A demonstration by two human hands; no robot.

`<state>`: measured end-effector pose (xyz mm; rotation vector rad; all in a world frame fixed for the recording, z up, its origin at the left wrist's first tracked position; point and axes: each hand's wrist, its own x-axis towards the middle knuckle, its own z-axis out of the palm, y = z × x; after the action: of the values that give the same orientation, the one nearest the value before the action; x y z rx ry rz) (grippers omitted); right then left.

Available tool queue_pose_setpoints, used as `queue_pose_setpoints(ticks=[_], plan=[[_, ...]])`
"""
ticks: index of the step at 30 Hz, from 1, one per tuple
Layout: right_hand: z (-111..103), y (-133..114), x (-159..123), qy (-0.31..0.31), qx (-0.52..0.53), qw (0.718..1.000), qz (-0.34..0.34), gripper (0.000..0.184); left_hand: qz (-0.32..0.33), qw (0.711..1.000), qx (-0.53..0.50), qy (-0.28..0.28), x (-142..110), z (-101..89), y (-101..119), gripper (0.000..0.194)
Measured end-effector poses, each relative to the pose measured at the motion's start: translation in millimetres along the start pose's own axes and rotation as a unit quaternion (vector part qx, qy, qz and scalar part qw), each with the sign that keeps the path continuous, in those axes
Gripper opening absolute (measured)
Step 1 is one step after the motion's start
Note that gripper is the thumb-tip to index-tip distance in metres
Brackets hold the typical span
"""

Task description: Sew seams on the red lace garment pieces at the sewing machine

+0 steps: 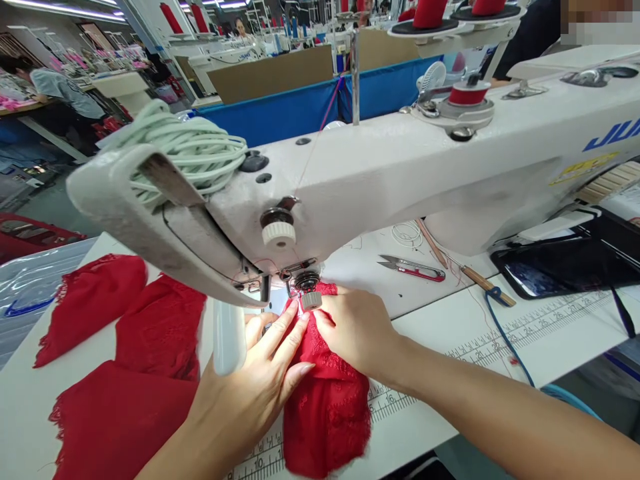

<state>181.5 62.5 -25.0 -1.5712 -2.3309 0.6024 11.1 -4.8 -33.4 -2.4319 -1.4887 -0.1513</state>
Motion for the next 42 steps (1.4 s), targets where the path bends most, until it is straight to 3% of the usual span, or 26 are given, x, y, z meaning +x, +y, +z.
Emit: queue_pose_setpoints(ticks=[11, 24, 42], plan=[[3, 3, 1, 0.015, -0.001, 1.0, -0.004, 0.023, 0.027, 0.999, 0.016, 0.005, 8, -6.0, 0, 0.058], [6, 3, 6, 0.036, -0.005, 0.999, 0.014, 0.02, 0.015, 1.0, -0.01, 0.005, 9, 1.5, -4, 0.058], [7, 6, 7, 0.062, 0.011, 0.998, -0.006, 0.015, 0.041, 0.997, -0.005, 0.058, 10, 9.8, -9, 0.055]])
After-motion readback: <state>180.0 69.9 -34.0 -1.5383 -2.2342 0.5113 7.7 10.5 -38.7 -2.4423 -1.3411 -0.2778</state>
